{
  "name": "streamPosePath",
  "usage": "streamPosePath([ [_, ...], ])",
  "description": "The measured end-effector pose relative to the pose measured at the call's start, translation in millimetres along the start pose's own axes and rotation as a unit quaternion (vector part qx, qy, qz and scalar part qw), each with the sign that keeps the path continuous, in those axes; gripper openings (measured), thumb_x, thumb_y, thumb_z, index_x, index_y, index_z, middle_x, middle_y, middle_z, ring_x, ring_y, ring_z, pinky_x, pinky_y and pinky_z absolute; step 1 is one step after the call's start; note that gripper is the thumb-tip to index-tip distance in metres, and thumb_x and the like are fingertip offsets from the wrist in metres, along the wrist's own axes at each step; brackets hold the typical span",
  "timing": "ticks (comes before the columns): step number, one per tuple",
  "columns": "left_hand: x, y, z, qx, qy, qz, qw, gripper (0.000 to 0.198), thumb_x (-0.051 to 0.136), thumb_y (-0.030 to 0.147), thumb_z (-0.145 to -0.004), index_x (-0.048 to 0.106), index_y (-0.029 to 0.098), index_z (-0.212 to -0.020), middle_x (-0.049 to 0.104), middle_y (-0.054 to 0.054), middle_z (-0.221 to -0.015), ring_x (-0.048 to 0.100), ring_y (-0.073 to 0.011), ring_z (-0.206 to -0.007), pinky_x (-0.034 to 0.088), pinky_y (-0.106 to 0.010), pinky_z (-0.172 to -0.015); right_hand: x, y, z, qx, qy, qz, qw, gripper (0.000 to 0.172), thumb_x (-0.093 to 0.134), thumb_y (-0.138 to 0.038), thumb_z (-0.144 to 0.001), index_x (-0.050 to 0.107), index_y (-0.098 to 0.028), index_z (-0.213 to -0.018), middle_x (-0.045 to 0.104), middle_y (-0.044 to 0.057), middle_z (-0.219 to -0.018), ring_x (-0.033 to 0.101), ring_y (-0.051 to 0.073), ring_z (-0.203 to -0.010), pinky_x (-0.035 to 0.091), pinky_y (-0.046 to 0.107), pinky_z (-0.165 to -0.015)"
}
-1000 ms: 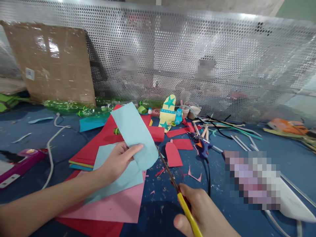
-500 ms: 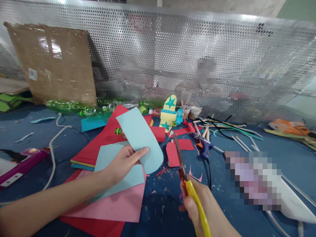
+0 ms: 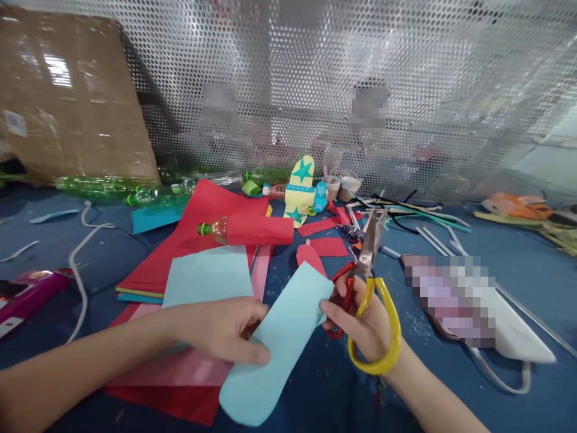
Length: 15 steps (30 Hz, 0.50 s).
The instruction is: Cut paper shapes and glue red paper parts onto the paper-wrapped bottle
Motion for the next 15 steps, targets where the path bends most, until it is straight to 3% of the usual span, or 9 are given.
streamPosePath([
  [3,-4.8,2.2,-4.0,0.014,0.097,-0.027,0.995,0.030,0.062,0.046,-0.082,0.062,0.016,-0.084,0.058,0.000,-0.074,0.051,-0.0121,-0.065,0.041,-0.020,-0.059,2.7,-0.4,-0.6,-0.034,-0.010,0.053,0.998,0.039,0.069,-0.047,-0.071,0.037,-0.025,-0.067,0.043,-0.008,-0.054,0.049,0.012,-0.044,0.047,0.026,-0.043],
  [6,-9.3,1.2,-7.8,0.011,0.211,-0.027,0.977,0.042,0.057,0.052,-0.082,0.048,0.018,-0.059,0.038,0.005,-0.054,0.033,-0.0082,-0.048,0.026,-0.020,-0.044,6.8,0.1,0.7,-0.075,-0.002,0.095,0.993,0.032,0.067,-0.039,-0.072,0.040,-0.025,-0.067,0.042,-0.007,-0.059,0.045,0.011,-0.045,0.044,0.025,-0.043],
  [8,-10.3,-0.6,-9.4,0.001,0.248,-0.010,0.969,0.047,0.059,0.054,-0.080,0.043,0.019,-0.054,0.033,0.006,-0.050,0.028,-0.0077,-0.044,0.021,-0.021,-0.042,9.5,2.8,1.4,-0.080,-0.002,0.099,0.992,0.029,0.068,-0.036,-0.072,0.041,-0.024,-0.067,0.042,-0.007,-0.060,0.044,0.010,-0.046,0.043,0.025,-0.044],
  [12,-10.9,-3.6,-9.2,-0.024,0.265,0.085,0.960,0.040,0.064,0.056,-0.075,0.059,0.017,-0.067,0.058,0.000,-0.060,0.052,-0.0126,-0.053,0.036,-0.022,-0.048,9.5,12.6,0.2,-0.048,0.002,0.019,0.999,0.031,0.069,-0.038,-0.072,0.042,-0.024,-0.070,0.050,-0.004,-0.063,0.053,0.013,-0.054,0.046,0.026,-0.050],
  [15,-11.6,-3.2,-8.1,-0.018,0.277,0.152,0.949,0.037,0.067,0.053,-0.075,0.066,0.016,-0.082,0.068,-0.004,-0.070,0.062,-0.0170,-0.062,0.046,-0.026,-0.057,5.2,19.1,-2.8,-0.031,0.035,-0.005,0.999,0.035,0.071,-0.044,-0.070,0.043,-0.024,-0.070,0.053,-0.002,-0.066,0.063,0.019,-0.067,0.050,0.029,-0.056],
])
Point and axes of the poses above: each hand's wrist, its own z-axis away from the middle knuckle, its own x-axis out of the palm, y = z × x, the point moved 3 cm from there along -z, towards the middle knuckle
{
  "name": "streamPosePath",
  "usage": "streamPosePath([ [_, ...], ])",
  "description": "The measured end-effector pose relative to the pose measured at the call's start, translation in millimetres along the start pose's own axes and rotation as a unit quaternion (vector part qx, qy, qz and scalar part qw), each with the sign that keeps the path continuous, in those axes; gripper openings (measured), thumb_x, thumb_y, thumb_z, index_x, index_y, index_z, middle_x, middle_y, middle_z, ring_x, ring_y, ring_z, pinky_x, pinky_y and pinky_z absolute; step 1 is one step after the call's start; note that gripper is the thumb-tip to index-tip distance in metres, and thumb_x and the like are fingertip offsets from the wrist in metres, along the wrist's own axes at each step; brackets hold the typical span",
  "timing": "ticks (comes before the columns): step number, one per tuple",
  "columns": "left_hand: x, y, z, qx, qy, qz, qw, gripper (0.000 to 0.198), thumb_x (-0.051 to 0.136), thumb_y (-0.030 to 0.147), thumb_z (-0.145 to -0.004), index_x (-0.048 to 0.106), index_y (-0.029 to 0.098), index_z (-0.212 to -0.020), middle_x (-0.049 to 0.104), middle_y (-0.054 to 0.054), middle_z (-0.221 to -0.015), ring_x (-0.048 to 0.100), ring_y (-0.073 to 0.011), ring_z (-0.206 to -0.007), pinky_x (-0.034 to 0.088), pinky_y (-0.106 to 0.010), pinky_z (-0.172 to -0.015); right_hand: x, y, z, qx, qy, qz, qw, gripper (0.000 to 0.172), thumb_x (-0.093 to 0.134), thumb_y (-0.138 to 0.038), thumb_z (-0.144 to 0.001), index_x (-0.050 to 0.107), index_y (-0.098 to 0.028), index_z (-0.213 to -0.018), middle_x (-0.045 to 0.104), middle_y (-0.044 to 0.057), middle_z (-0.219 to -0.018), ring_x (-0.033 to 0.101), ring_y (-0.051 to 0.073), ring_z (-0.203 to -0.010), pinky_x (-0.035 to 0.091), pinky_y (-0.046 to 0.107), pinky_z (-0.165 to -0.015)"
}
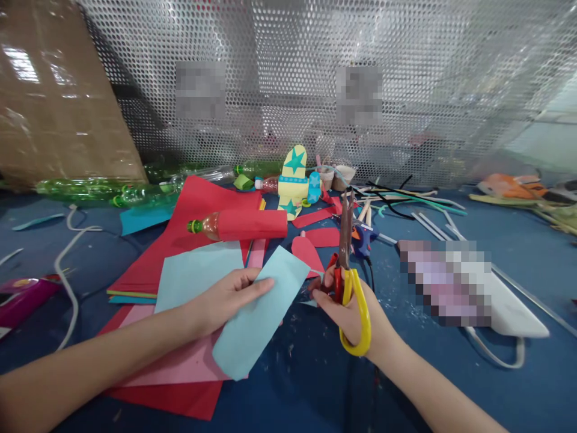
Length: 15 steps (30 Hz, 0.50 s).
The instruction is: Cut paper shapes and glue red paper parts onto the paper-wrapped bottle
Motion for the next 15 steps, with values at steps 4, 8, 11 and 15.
streamPosePath([
  [4,-0.5,-0.4,-1.5,0.009,0.018,0.071,0.997,0.036,0.073,0.043,-0.073,0.068,0.019,-0.099,0.071,-0.004,-0.075,0.065,-0.0175,-0.066,0.050,-0.027,-0.064,-5.8,7.5,-4.9,0.019,0.055,0.002,0.998,0.042,0.074,-0.053,-0.067,0.043,-0.024,-0.068,0.062,0.004,-0.078,0.066,0.027,-0.094,0.052,0.037,-0.076],
  [8,0.0,-5.0,-4.5,0.015,0.009,0.109,0.994,0.036,0.073,0.036,-0.075,0.066,0.022,-0.108,0.071,-0.003,-0.080,0.066,-0.0178,-0.069,0.050,-0.028,-0.065,-6.6,6.9,-5.1,0.012,0.059,-0.047,0.997,0.047,0.072,-0.060,-0.066,0.041,-0.025,-0.068,0.066,0.007,-0.093,0.064,0.024,-0.100,0.049,0.039,-0.087],
  [11,1.7,-6.8,-5.0,0.033,-0.007,0.108,0.994,0.035,0.074,0.032,-0.075,0.067,0.023,-0.108,0.071,-0.003,-0.084,0.064,-0.0170,-0.072,0.049,-0.027,-0.067,0.3,-2.5,0.2,0.007,0.007,-0.055,0.998,0.047,0.076,-0.054,-0.065,0.040,-0.024,-0.065,0.063,0.002,-0.078,0.064,0.019,-0.080,0.053,0.032,-0.075],
  [15,8.1,-5.5,-2.6,0.052,-0.056,0.058,0.995,0.028,0.074,0.032,-0.075,0.069,0.019,-0.099,0.069,-0.003,-0.084,0.061,-0.0158,-0.076,0.046,-0.024,-0.067,11.5,-14.7,8.3,0.028,-0.037,-0.026,0.999,0.048,0.074,-0.054,-0.065,0.036,-0.025,-0.065,0.046,-0.007,-0.059,0.049,0.011,-0.051,0.049,0.025,-0.052],
])
Point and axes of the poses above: each hand's wrist, its own z-axis away from the middle knuckle, its own x-axis out of the palm, y = z × x, the point moved 3 cm from there along -z, towards the middle knuckle
